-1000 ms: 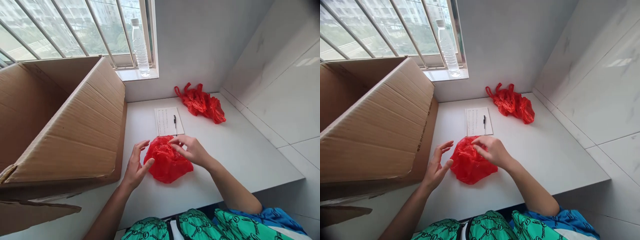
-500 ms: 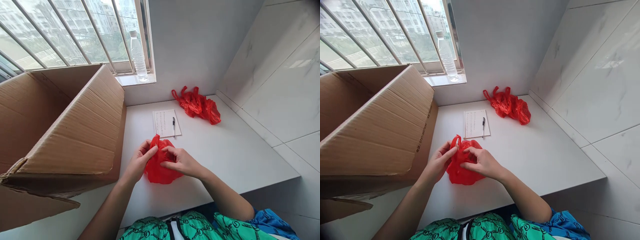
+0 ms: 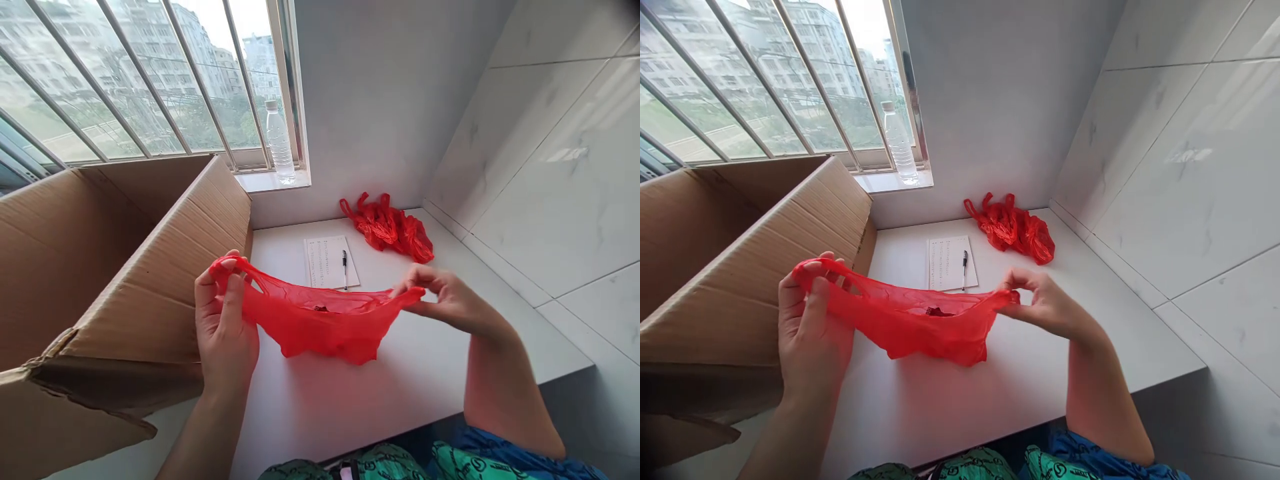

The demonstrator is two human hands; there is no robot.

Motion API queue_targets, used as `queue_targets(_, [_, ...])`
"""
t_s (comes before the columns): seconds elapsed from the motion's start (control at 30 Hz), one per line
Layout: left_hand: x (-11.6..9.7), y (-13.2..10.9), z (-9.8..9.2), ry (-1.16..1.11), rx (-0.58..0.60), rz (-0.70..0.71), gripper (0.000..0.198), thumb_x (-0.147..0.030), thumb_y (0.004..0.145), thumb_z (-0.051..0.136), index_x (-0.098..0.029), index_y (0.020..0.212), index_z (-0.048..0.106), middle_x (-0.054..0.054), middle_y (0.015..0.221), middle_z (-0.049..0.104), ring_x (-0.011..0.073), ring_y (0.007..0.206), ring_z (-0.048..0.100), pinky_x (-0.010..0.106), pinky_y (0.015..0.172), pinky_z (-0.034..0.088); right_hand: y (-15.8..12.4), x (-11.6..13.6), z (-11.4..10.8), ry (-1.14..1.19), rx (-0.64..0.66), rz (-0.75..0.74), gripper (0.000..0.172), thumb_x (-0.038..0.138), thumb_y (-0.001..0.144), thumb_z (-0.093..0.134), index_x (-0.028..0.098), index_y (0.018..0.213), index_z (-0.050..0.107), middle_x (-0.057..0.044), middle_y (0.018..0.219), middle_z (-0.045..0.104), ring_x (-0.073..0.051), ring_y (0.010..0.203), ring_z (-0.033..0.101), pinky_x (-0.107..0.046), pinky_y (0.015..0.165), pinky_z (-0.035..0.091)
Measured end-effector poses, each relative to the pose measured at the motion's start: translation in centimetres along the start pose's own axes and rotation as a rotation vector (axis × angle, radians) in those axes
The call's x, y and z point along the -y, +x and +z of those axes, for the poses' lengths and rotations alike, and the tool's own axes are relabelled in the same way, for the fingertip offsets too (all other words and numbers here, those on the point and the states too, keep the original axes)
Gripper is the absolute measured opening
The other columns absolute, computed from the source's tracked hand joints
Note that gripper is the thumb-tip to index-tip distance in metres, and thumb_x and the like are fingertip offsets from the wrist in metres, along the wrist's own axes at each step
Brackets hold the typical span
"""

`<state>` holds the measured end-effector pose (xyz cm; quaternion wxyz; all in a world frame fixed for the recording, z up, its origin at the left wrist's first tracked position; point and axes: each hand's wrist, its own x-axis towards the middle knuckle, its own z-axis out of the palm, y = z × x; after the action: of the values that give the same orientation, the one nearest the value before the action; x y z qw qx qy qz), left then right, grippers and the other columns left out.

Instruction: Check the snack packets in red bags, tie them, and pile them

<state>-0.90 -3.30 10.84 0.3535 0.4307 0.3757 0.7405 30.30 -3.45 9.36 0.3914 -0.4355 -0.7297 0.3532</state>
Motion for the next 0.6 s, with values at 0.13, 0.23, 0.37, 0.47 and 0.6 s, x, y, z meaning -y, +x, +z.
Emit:
queue_targets(0.13, [0.2,0.0,-0.2,-0.058,0.061,-0.092,0.027,-0.034,0.094,0.061,-0.038,0.120,0.056,0.000,0.117,0.064,0.0187,0.107,0.063,0.031,0.087,0.056,-0.9,0.4,-3.9,-0.106,0.027,0.086,0.021,0.044,0.084,0.072,0.023,0.085,0.068,-0.007,0.084,0.069,-0.021,0.082,0.066,-0.035,0.075,0.056])
queue_targets(0.23, [0.8,0.2,0.2,-0.098,0.109,-0.112,0.027,-0.034,0.095,0.058,-0.038,0.121,0.055,-0.001,0.089,0.063,0.0124,0.076,0.061,0.028,0.076,0.057,0.2,0.5,-4.1,0.036,0.034,0.005,0.032,0.051,0.079,0.074,0.024,0.068,0.062,-0.007,0.086,0.066,-0.025,0.091,0.066,-0.042,0.082,0.055])
queue_targets(0.37, [2.0,0.8,2.3,-0.136,0.241,-0.191,0.020,-0.041,0.098,0.050,-0.033,0.114,0.059,-0.004,0.067,0.046,0.0066,0.050,0.036,0.019,0.053,0.045,3.9,0.5,0.5,0.603,-0.148,-0.005,0.051,0.071,0.080,0.058,0.025,0.062,0.047,-0.002,0.073,0.056,-0.023,0.084,0.065,-0.050,0.085,0.056])
queue_targets(0.47, [2.7,1.3,3.9,-0.131,0.417,-0.280,0.023,-0.039,0.098,0.045,-0.029,0.109,0.062,-0.003,0.078,0.049,0.0048,0.047,0.027,0.019,0.046,0.036,6.4,0.9,5.0,0.796,-0.140,0.063,0.035,0.060,0.091,0.047,0.027,0.089,0.057,-0.002,0.089,0.059,-0.016,0.074,0.061,-0.040,0.078,0.058])
queue_targets(0.6, [3.6,1.7,4.4,0.046,0.628,-0.233,0.018,-0.031,0.094,0.051,-0.022,0.106,0.061,-0.002,0.078,0.050,0.0054,0.051,0.033,0.020,0.048,0.036,7.3,1.4,8.7,0.654,-0.014,0.015,0.047,0.050,0.088,0.062,0.030,0.129,0.051,-0.006,0.123,0.056,-0.014,0.080,0.061,-0.030,0.069,0.057])
